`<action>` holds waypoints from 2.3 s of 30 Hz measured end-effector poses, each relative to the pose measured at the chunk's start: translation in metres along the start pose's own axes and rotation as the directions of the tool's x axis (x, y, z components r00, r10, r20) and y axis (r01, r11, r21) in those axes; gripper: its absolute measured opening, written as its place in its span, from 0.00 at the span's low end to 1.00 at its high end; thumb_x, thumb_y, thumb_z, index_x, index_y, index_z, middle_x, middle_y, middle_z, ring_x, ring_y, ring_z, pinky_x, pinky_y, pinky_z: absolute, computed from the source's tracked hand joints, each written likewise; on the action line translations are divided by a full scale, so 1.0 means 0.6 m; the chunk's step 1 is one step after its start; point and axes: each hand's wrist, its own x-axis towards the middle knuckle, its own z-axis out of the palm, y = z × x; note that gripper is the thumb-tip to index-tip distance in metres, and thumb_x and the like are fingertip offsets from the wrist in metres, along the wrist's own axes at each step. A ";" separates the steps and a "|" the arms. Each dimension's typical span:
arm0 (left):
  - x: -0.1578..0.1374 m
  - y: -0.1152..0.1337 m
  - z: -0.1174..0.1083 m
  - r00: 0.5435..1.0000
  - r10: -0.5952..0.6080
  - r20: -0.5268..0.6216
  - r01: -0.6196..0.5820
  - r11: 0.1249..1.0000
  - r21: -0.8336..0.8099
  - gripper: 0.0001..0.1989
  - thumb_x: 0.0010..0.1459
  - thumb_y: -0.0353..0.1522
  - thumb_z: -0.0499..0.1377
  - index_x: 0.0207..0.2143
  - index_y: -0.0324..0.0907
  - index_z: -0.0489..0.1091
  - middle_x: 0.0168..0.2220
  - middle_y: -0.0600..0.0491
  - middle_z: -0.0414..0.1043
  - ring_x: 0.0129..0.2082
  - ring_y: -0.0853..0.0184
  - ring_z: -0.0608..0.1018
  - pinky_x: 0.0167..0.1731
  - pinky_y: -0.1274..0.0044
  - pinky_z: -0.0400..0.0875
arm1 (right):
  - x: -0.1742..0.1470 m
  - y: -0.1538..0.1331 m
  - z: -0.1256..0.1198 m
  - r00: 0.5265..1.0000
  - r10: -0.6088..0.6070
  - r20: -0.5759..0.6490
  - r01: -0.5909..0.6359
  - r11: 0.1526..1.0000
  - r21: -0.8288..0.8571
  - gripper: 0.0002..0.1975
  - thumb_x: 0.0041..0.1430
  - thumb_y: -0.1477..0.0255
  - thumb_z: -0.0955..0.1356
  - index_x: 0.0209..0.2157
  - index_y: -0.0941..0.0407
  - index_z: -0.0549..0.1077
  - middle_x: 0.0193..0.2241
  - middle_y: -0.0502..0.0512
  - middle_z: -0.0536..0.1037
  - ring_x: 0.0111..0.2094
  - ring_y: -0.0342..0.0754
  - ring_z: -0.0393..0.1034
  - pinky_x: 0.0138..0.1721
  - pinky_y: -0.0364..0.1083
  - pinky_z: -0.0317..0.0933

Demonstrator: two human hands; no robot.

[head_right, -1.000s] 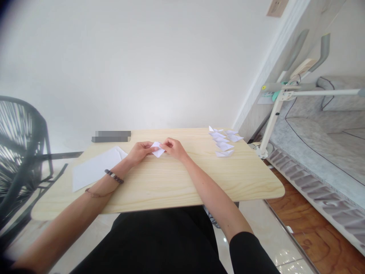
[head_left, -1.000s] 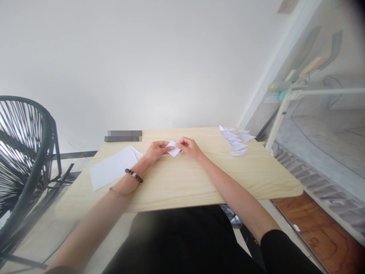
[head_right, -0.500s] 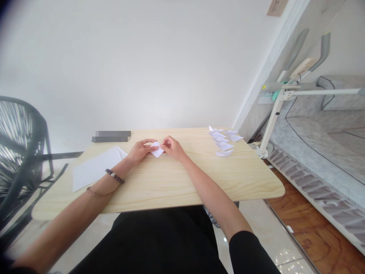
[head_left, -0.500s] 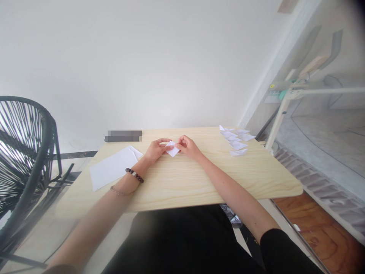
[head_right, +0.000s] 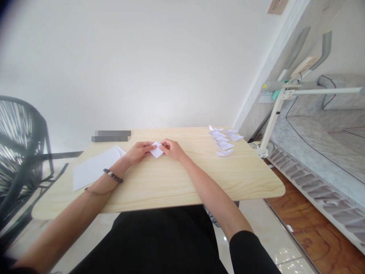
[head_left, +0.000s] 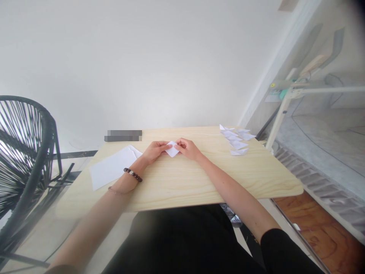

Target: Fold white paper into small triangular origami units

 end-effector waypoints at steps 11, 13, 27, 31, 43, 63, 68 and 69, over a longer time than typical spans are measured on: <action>0.003 -0.004 -0.004 0.998 0.014 -0.068 -0.013 1.000 0.017 0.20 0.42 0.38 0.63 0.36 0.34 0.72 0.35 0.46 0.73 0.37 0.61 0.73 0.40 0.69 0.67 | 0.004 0.003 0.001 0.997 0.056 -0.054 -0.059 0.997 -0.053 0.14 0.49 0.60 0.64 0.31 0.57 0.66 0.21 0.49 0.70 0.18 0.38 0.62 0.20 0.39 0.59; 0.003 -0.005 -0.004 0.997 0.023 -0.071 -0.023 1.000 0.007 0.20 0.41 0.38 0.63 0.36 0.34 0.71 0.35 0.46 0.73 0.37 0.62 0.73 0.41 0.68 0.67 | 0.003 0.001 0.001 0.997 0.059 -0.048 -0.062 0.997 -0.052 0.14 0.49 0.60 0.63 0.29 0.57 0.66 0.21 0.49 0.70 0.18 0.38 0.62 0.20 0.39 0.60; 0.002 -0.003 -0.003 0.995 0.023 -0.099 -0.017 0.998 0.058 0.20 0.37 0.37 0.65 0.34 0.35 0.72 0.34 0.47 0.73 0.35 0.62 0.74 0.38 0.70 0.67 | 0.000 -0.005 -0.002 0.999 -0.023 -0.049 0.008 0.962 -0.272 0.19 0.52 0.57 0.60 0.21 0.58 0.66 0.17 0.48 0.68 0.20 0.39 0.61 0.23 0.39 0.53; 0.002 0.000 -0.004 0.995 0.012 -0.099 -0.008 0.999 0.044 0.20 0.36 0.36 0.66 0.33 0.35 0.72 0.32 0.47 0.74 0.34 0.63 0.74 0.37 0.70 0.68 | -0.003 -0.012 -0.005 0.998 -0.060 0.010 0.060 0.951 -0.304 0.20 0.54 0.58 0.58 0.19 0.58 0.66 0.16 0.48 0.67 0.19 0.38 0.58 0.23 0.39 0.50; 0.003 -0.005 -0.007 0.997 0.048 -0.065 -0.040 0.992 0.116 0.16 0.41 0.39 0.62 0.31 0.36 0.72 0.29 0.50 0.73 0.28 0.68 0.72 0.30 0.76 0.65 | -0.004 -0.016 -0.009 0.990 -0.068 0.122 0.101 0.953 -0.284 0.19 0.55 0.60 0.57 0.20 0.58 0.65 0.17 0.47 0.65 0.20 0.38 0.56 0.23 0.39 0.49; 0.002 -0.001 -0.007 0.997 0.024 -0.079 -0.015 0.993 0.115 0.19 0.41 0.41 0.62 0.32 0.34 0.72 0.28 0.48 0.73 0.27 0.68 0.72 0.27 0.77 0.65 | -0.004 -0.017 -0.004 0.988 -0.031 0.152 0.064 0.974 -0.216 0.19 0.55 0.59 0.57 0.21 0.59 0.62 0.18 0.47 0.64 0.21 0.38 0.57 0.24 0.39 0.50; 0.000 0.004 -0.005 0.998 -0.032 -0.048 0.032 0.999 0.006 0.19 0.43 0.40 0.62 0.35 0.35 0.72 0.34 0.47 0.73 0.35 0.65 0.73 0.36 0.74 0.68 | -0.001 -0.007 -0.005 0.999 -0.032 0.011 0.034 0.978 -0.206 0.19 0.55 0.58 0.57 0.19 0.58 0.60 0.17 0.46 0.62 0.19 0.37 0.54 0.22 0.39 0.48; -0.001 0.004 -0.005 0.998 -0.046 -0.041 0.046 0.999 0.001 0.19 0.43 0.40 0.62 0.34 0.35 0.72 0.34 0.47 0.73 0.35 0.65 0.73 0.37 0.74 0.68 | -0.001 -0.005 -0.006 1.000 -0.029 -0.009 0.027 0.978 -0.205 0.19 0.55 0.58 0.56 0.19 0.58 0.60 0.16 0.46 0.61 0.19 0.37 0.54 0.22 0.39 0.48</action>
